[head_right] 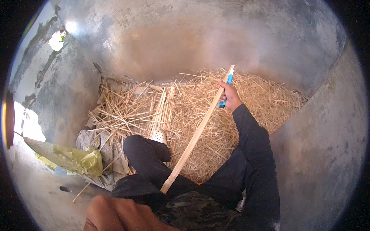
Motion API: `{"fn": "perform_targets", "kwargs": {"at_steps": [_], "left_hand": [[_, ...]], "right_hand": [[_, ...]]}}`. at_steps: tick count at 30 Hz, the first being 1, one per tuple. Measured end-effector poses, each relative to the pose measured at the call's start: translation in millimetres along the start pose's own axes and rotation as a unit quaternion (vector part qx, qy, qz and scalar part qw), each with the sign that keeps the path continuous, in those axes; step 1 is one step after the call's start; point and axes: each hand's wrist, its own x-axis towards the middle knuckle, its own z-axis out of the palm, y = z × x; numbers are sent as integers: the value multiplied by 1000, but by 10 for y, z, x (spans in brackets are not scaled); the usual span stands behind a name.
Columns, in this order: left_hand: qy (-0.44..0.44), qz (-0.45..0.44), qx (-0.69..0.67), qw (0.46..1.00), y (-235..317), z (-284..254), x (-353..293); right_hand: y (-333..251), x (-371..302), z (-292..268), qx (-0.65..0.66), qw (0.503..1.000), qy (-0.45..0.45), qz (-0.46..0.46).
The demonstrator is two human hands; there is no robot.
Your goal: The person sits on the floor and uses a knife to split long bamboo sticks into thin strips. They hold the bamboo with one hand and carefully shave the length of the stick with the other, creating a pile of processed bamboo strips.
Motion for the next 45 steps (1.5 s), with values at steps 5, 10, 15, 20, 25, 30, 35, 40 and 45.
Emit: {"fn": "perform_targets", "kwargs": {"at_steps": [5, 10, 15, 20, 25, 30, 35, 40, 45], "left_hand": [[-131, -11, -68, 989, -31, -251, 197], [-165, 52, -11, 985, -152, -478, 111], [-192, -81, -45, 977, -122, -299, -57], [-370, 17, -214, 904, -367, -605, 167], [-183, -39, -90, 978, -387, -979, 139], [40, -156, 334, 929, -378, -1648, 18], [-27, -472, 249, 845, -949, -2413, -417], [-6, -488, 51, 871, -859, -2241, -350], [63, -465, 118, 875, -739, -2224, -418]], "right_hand": [[13, 18, -50, -9, 1000, 10, -16], [44, 15, 90, -9, 1000, 11, -5], [5, 56, 105, -14, 1000, 6, -11], [75, 86, 184, -9, 1000, -2, 20], [53, 87, 139, -14, 1000, -22, 9], [-8, -140, 338, 14, 997, -78, -24], [-67, -249, 319, 19, 994, -95, -53], [-56, -324, 371, -139, 986, -84, -46], [210, -838, 519, -581, 769, -26, -267]]}}
